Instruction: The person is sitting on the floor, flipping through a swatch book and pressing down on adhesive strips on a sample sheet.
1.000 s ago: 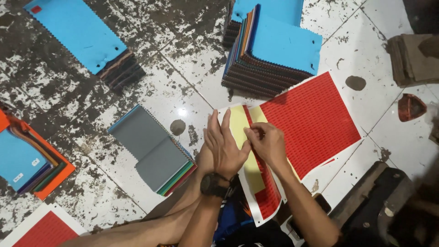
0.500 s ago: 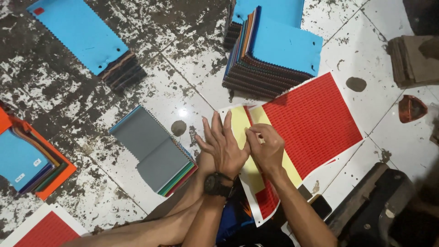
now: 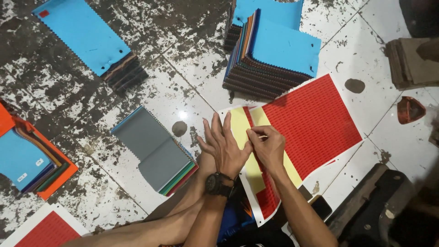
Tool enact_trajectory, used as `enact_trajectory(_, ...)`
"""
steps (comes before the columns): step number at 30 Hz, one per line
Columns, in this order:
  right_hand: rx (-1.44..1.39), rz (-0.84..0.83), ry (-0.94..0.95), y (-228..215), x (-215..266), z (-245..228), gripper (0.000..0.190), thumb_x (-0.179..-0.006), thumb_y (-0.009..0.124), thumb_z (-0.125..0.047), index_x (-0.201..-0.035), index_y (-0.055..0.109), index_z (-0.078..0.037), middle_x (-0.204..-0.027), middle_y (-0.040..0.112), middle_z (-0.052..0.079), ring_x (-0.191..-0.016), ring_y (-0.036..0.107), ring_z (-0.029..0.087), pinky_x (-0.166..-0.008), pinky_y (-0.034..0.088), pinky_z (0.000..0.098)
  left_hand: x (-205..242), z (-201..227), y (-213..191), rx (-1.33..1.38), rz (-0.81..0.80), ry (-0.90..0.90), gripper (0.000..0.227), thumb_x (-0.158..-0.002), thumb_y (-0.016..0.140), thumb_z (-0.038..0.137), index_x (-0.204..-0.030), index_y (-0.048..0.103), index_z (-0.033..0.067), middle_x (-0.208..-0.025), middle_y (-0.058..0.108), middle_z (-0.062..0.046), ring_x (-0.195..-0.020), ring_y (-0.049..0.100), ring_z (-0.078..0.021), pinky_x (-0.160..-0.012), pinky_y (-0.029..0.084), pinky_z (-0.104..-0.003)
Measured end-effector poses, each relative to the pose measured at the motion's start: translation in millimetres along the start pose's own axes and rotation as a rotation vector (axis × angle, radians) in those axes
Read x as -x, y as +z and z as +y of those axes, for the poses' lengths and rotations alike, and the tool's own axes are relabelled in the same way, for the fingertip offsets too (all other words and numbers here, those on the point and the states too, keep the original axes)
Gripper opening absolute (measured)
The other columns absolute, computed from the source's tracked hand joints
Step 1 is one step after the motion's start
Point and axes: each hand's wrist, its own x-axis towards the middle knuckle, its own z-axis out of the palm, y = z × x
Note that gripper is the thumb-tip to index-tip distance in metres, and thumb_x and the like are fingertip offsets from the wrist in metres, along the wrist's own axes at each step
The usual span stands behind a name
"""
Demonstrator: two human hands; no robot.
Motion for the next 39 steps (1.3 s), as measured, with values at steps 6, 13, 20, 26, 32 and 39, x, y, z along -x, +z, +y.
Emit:
enact_trajectory(6, -0.064, -0.017, 0.019, 2, -2, -4, 0.019, -0.089, 0.076, -0.019, -0.100, 0.076, -0.003, -0.093, 0.073, 0.017, -0.093, 0.073, 0.030, -0.076, 0.061, 0.0398, 0, -1, 3, -0.018, -0.015, -0.021, 0.109, -0.064, 0.081, 0.029, -0.158, 0.025, 0.0240, -0.162, 0.014, -0.015, -0.149, -0.001, -0.0476, -0.107, -0.004, -0.078)
enact_trajectory(13, -0.282, -0.115, -0.115, -14, -15, -3, 0.020, -0.096, 0.070, -0.010, -0.108, 0.065, 0.005, -0.090, 0.072, 0.018, -0.083, 0.072, 0.023, -0.074, 0.061, 0.0372, 0, 0, -1, -0.009, 0.032, 0.038, 0.106, -0.064, 0.078, 0.032, -0.157, 0.028, 0.0213, -0.161, 0.015, -0.017, -0.149, 0.001, -0.0503, -0.109, -0.003, -0.075)
enact_trajectory(20, -0.444, -0.253, -0.148, -36, -15, -29, 0.024, -0.092, 0.073, -0.002, -0.114, 0.067, 0.004, -0.092, 0.070, 0.012, -0.083, 0.071, 0.017, -0.075, 0.061, 0.0315, -2, 2, -24, 0.312, 0.164, 0.188, 0.083, -0.073, 0.077, 0.019, -0.149, 0.043, 0.0132, -0.157, 0.021, -0.025, -0.146, 0.019, -0.0519, -0.118, 0.016, -0.065)
enact_trajectory(26, -0.436, -0.421, -0.324, -39, -5, -62, 0.016, -0.090, 0.072, 0.003, -0.105, 0.068, 0.006, -0.091, 0.069, 0.015, -0.083, 0.071, 0.020, -0.074, 0.062, 0.0330, 4, 7, -91, 1.040, 0.252, 0.066, 0.079, -0.075, 0.072, -0.005, -0.146, 0.037, -0.0013, -0.154, 0.021, -0.028, -0.129, 0.049, -0.0499, -0.093, 0.059, -0.052)
enact_trajectory(32, -0.364, -0.588, -0.583, -23, 7, -102, 0.008, -0.091, 0.070, 0.004, -0.099, 0.070, 0.005, -0.087, 0.067, 0.014, -0.081, 0.071, 0.022, -0.069, 0.063, 0.0332, 13, -4, -136, 1.137, 0.323, 0.030, 0.080, -0.071, 0.072, -0.008, -0.143, 0.038, -0.0003, -0.154, 0.025, -0.022, -0.121, 0.058, -0.0400, -0.084, 0.065, -0.039)
enact_trajectory(39, -0.179, -0.608, -0.888, -2, 35, -159, 0.022, -0.090, 0.072, -0.005, -0.111, 0.074, -0.003, -0.085, 0.075, 0.011, -0.071, 0.074, 0.025, -0.066, 0.060, 0.0353, 28, -15, -180, 1.155, 0.316, 0.050, 0.082, -0.071, 0.067, -0.008, -0.145, 0.034, 0.0021, -0.155, 0.020, -0.022, -0.124, 0.052, -0.0373, -0.087, 0.064, -0.037)
